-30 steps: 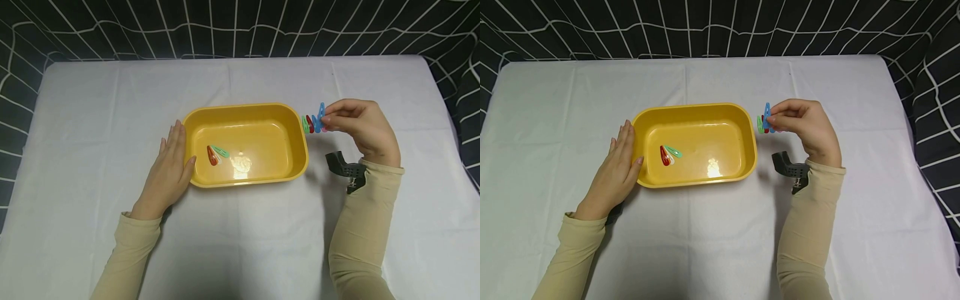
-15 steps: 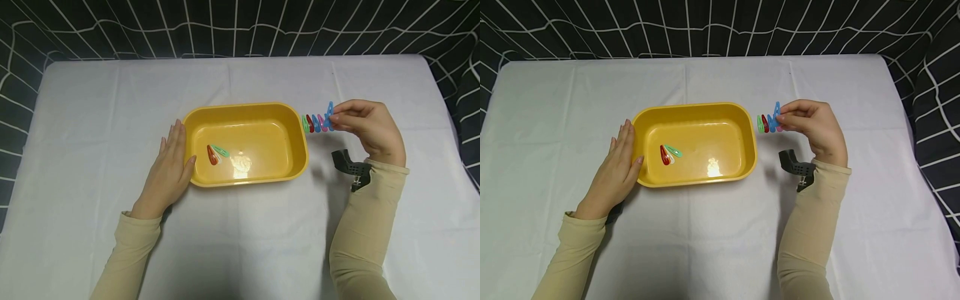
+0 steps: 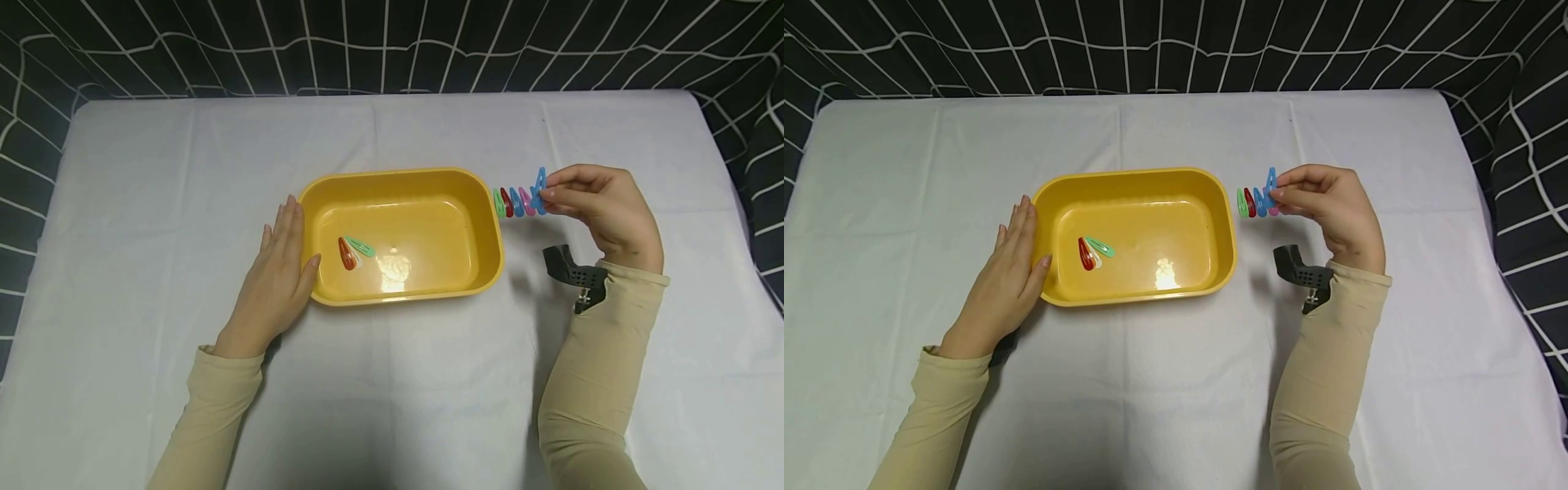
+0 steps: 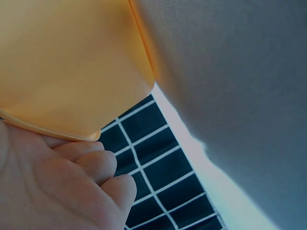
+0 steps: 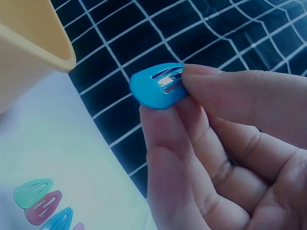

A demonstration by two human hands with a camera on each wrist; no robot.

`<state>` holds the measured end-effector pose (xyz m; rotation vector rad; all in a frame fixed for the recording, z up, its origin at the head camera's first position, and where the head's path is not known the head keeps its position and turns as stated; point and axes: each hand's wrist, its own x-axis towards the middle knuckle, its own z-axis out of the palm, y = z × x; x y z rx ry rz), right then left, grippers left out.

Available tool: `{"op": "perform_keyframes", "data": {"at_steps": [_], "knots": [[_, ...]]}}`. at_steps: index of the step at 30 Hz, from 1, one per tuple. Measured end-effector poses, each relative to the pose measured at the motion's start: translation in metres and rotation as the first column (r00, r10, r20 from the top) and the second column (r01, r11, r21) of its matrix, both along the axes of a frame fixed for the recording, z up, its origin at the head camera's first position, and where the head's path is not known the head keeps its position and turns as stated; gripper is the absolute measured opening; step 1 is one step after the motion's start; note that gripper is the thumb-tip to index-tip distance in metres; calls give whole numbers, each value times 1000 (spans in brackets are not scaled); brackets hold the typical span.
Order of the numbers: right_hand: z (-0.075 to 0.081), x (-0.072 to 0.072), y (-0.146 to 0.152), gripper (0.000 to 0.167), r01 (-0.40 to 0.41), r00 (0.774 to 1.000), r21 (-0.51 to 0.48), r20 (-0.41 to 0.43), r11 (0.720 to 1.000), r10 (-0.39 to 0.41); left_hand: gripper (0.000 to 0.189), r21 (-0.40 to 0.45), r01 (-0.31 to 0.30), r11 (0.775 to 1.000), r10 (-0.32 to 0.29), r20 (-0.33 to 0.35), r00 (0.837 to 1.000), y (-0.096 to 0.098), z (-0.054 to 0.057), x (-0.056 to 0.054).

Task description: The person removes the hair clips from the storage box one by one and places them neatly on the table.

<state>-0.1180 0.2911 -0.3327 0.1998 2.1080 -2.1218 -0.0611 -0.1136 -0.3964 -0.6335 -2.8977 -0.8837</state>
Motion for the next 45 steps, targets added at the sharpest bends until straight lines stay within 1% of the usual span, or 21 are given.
{"op": "perform_keyframes", "data": {"at_steps": [5,13,21,26,32,36,41,45], "knots": [[1,1,-1,8,-8,1000,-15,0,1000,8,64,-1,-1,1000,1,1,1000,0,0,0],[1,1,0,7,-10,1000,-17,-2,1000,10,64,1,-2,1000,2,-1,1000,0,0,1],[1,4,4,9,6,1000,-60,-8,998,-6,64,-2,-2,1000,2,-1,1000,0,0,0],[-1,4,9,9,17,1000,-66,-8,998,-18,63,-4,-3,1000,3,4,1000,0,1,0],[-3,4,16,9,48,999,-71,16,996,-47,63,0,-1,1000,1,-3,1000,1,1,0],[-9,2,22,9,69,997,-116,26,991,-66,63,3,0,1000,0,-4,1000,0,0,0],[-21,0,30,10,107,994,-186,46,977,-101,63,4,0,1000,0,-6,1000,0,0,0],[-32,-3,35,12,152,987,-169,75,974,-141,64,3,0,1000,0,-5,1000,0,0,0]]}}
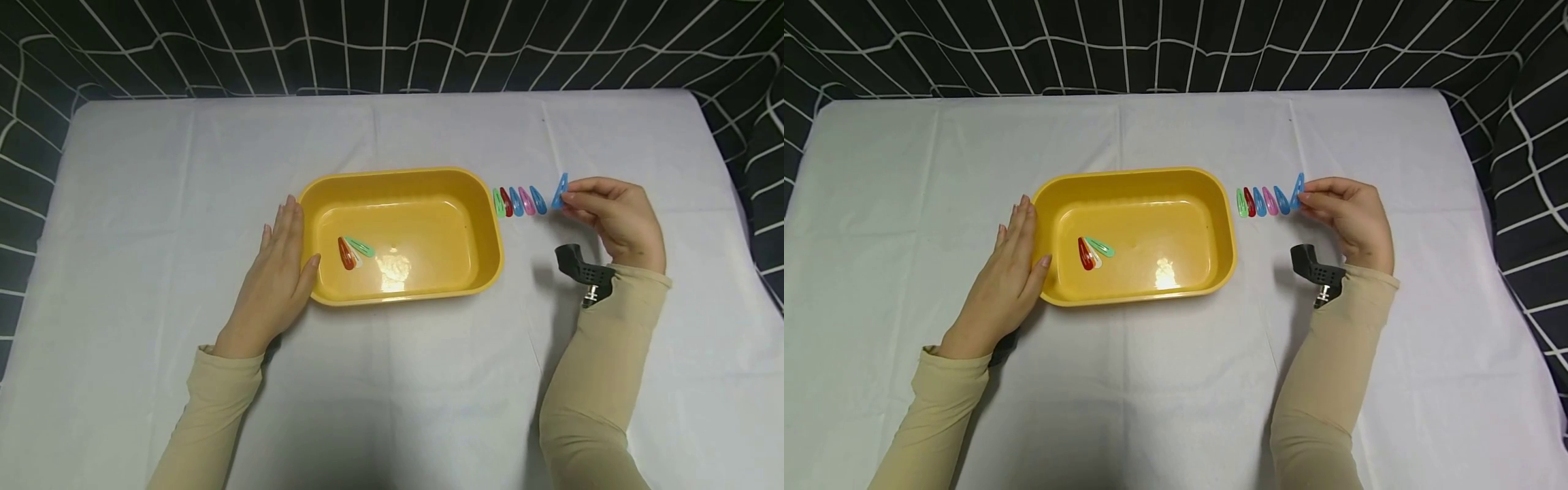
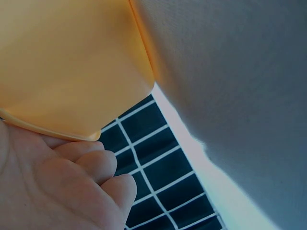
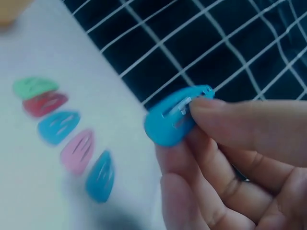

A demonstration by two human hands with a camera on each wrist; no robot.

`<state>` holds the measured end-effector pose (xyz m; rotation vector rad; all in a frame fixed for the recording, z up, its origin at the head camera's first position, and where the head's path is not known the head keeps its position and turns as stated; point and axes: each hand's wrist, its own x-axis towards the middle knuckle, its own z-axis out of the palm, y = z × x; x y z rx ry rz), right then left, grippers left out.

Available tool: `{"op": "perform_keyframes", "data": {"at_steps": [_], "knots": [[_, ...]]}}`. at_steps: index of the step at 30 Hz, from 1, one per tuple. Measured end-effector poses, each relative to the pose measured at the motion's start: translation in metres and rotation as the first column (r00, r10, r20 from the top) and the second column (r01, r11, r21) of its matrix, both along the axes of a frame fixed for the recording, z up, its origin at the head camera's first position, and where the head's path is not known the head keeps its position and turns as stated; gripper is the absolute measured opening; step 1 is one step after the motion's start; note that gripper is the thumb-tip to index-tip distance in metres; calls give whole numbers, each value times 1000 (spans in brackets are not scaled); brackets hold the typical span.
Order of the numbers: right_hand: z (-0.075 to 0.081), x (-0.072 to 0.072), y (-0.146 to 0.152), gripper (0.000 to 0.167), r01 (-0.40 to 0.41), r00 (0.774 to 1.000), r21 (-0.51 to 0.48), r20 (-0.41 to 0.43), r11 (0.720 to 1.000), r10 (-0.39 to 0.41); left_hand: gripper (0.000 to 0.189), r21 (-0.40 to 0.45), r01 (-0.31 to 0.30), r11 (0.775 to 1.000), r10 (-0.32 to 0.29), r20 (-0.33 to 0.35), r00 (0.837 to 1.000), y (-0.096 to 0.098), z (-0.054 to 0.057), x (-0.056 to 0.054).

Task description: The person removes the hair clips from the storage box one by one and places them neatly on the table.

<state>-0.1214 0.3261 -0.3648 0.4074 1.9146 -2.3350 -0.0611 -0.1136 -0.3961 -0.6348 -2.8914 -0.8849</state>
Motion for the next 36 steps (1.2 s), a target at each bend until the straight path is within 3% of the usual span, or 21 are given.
{"op": "perform_keyframes", "data": {"at_steps": [7,18,21,27,31,36], "knots": [[-16,-3,4,22,82,995,132,38,988,-88,64,1,-1,1000,1,-1,1000,0,0,0],[-26,-7,2,34,101,988,365,73,926,-136,64,-1,-2,1000,2,4,1000,0,0,0],[-27,-8,0,36,91,987,467,74,880,-141,64,1,-3,1000,3,6,1000,0,0,0],[-29,-10,-2,6,56,988,682,68,729,-139,64,3,-4,1000,4,2,1000,0,0,0],[-30,-11,-4,7,56,988,759,53,649,-147,64,4,-4,1000,4,-1,1000,0,-1,0],[-31,-11,-5,8,67,985,801,41,595,-167,64,3,-3,1000,3,2,1000,0,-1,0]]}}
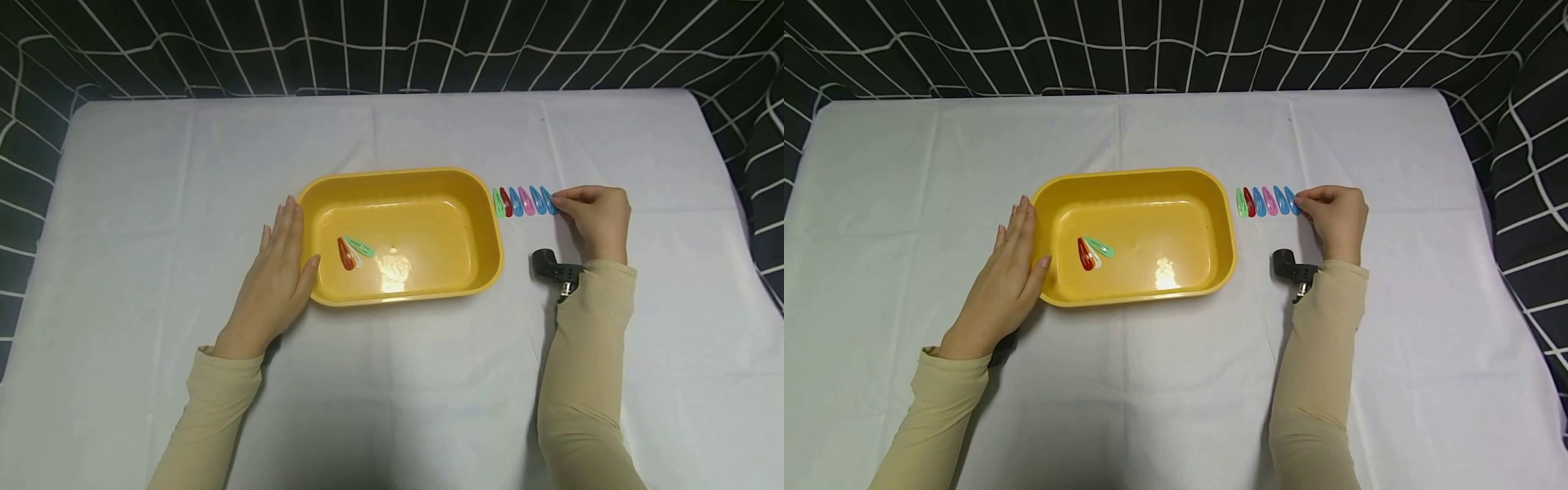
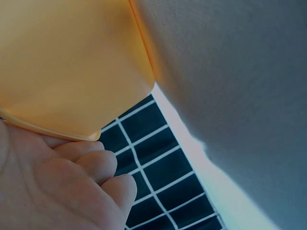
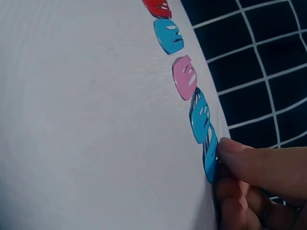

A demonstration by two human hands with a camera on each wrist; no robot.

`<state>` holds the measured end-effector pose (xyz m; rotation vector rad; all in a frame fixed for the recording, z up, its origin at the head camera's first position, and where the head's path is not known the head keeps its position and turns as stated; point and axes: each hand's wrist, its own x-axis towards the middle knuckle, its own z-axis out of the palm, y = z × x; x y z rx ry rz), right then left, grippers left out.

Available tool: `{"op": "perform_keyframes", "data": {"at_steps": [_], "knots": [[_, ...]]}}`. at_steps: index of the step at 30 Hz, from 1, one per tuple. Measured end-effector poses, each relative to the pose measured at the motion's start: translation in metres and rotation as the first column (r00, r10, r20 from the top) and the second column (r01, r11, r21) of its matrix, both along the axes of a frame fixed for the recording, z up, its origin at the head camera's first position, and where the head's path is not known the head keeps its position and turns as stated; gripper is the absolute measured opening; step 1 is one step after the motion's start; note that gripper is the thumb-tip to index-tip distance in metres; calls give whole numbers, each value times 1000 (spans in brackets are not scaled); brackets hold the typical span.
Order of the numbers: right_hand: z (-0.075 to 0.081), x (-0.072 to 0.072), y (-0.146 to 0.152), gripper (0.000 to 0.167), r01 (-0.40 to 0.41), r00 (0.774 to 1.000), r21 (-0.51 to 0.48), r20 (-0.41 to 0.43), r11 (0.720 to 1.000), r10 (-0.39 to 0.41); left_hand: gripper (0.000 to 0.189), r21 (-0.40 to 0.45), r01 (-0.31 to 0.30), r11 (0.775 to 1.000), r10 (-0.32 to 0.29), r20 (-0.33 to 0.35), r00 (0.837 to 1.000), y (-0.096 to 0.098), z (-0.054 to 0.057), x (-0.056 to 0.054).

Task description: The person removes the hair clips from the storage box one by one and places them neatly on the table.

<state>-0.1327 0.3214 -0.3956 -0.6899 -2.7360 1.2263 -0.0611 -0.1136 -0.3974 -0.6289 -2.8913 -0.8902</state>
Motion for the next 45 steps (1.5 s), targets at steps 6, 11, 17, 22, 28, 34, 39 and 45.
{"op": "perform_keyframes", "data": {"at_steps": [6,11,17,22,28,34,39,45], "knots": [[0,1,1,8,-11,1000,-24,6,1000,11,64,1,2,1000,-2,0,1000,0,1,1],[0,3,4,10,-2,1000,-119,5,993,2,64,3,2,1000,-2,-1,1000,0,1,1],[1,4,5,22,56,995,-395,-54,917,-83,64,7,2,1000,-2,-1,1000,0,1,1],[2,5,5,17,83,988,-522,-69,849,-139,63,9,4,1000,-4,-4,1000,0,1,1],[1,6,6,17,63,984,-614,-92,787,-151,64,7,2,1000,-2,-2,1000,0,1,0],[2,7,8,20,26,984,-689,-112,724,-141,64,6,3,1000,-3,5,1000,0,1,0],[5,7,8,19,30,983,-693,-111,720,-147,64,5,4,1000,-4,9,1000,0,1,0],[12,7,4,15,25,977,-703,-133,711,-165,64,11,4,1000,-4,9,1000,0,1,0]]}}
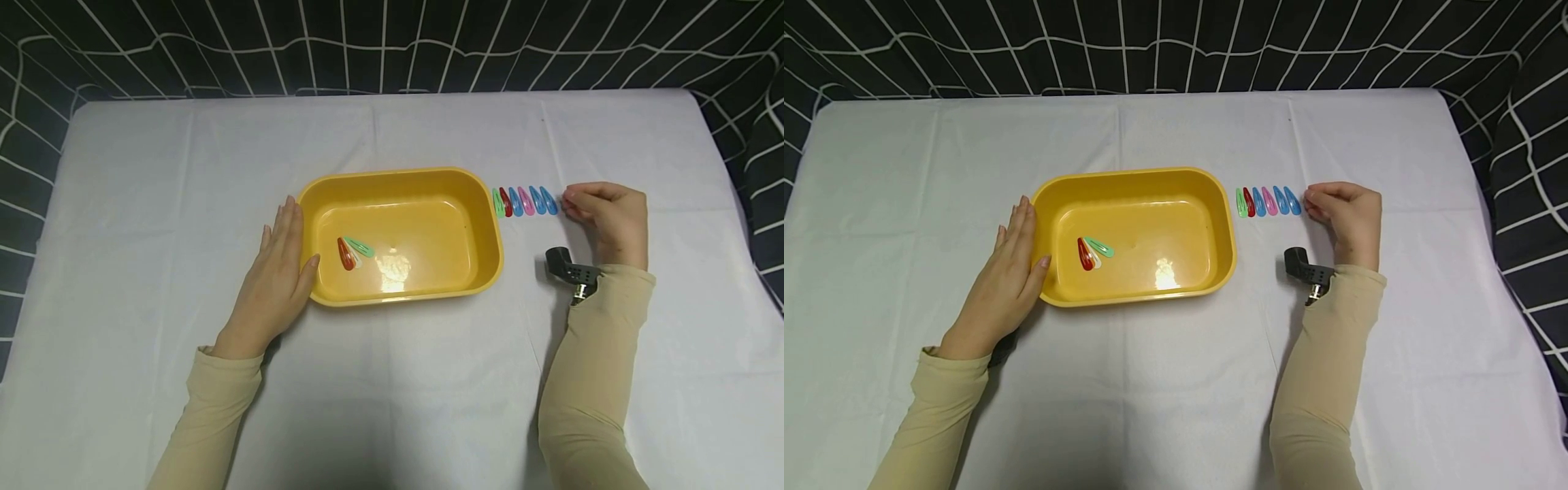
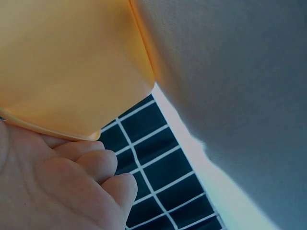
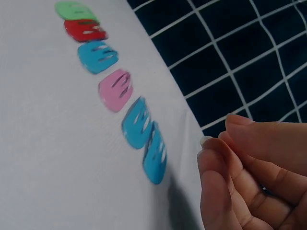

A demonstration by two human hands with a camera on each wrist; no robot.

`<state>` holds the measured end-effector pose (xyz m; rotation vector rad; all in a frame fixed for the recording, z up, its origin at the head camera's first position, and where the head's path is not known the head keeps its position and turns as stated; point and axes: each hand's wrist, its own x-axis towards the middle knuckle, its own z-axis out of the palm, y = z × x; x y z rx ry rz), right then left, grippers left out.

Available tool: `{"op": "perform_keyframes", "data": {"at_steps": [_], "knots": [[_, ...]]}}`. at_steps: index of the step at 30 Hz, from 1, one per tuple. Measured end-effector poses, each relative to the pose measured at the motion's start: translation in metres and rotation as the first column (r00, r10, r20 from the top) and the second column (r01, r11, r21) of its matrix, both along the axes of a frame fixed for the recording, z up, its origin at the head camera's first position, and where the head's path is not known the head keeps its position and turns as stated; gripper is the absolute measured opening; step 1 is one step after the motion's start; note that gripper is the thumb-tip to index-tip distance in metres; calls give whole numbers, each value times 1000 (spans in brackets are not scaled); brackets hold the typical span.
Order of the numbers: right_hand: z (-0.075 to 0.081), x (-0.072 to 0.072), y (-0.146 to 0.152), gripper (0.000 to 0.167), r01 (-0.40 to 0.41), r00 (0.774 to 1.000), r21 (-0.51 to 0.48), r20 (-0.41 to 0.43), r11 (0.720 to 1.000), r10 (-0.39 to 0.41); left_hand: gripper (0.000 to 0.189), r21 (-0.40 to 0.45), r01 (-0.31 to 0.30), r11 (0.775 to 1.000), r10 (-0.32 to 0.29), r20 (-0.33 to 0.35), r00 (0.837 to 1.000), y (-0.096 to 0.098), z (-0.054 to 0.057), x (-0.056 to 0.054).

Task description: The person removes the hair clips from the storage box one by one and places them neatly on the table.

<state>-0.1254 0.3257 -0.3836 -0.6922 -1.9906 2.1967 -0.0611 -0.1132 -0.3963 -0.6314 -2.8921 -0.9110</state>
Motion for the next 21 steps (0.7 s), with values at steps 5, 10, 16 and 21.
{"op": "perform_keyframes", "data": {"at_steps": [5,10,16,21], "knots": [[7,1,-2,13,-11,1000,9,-27,1000,11,64,-1,2,1000,-2,4,1000,0,0,0],[13,1,-4,12,-21,998,-17,-57,1000,20,63,0,2,1000,-2,2,1000,0,0,0],[17,1,-6,11,-23,996,-47,-84,999,18,64,0,0,1000,0,4,1000,0,0,0],[19,1,-7,9,-28,995,-75,-98,997,21,64,-4,-4,1000,4,10,1000,0,1,0]]}}
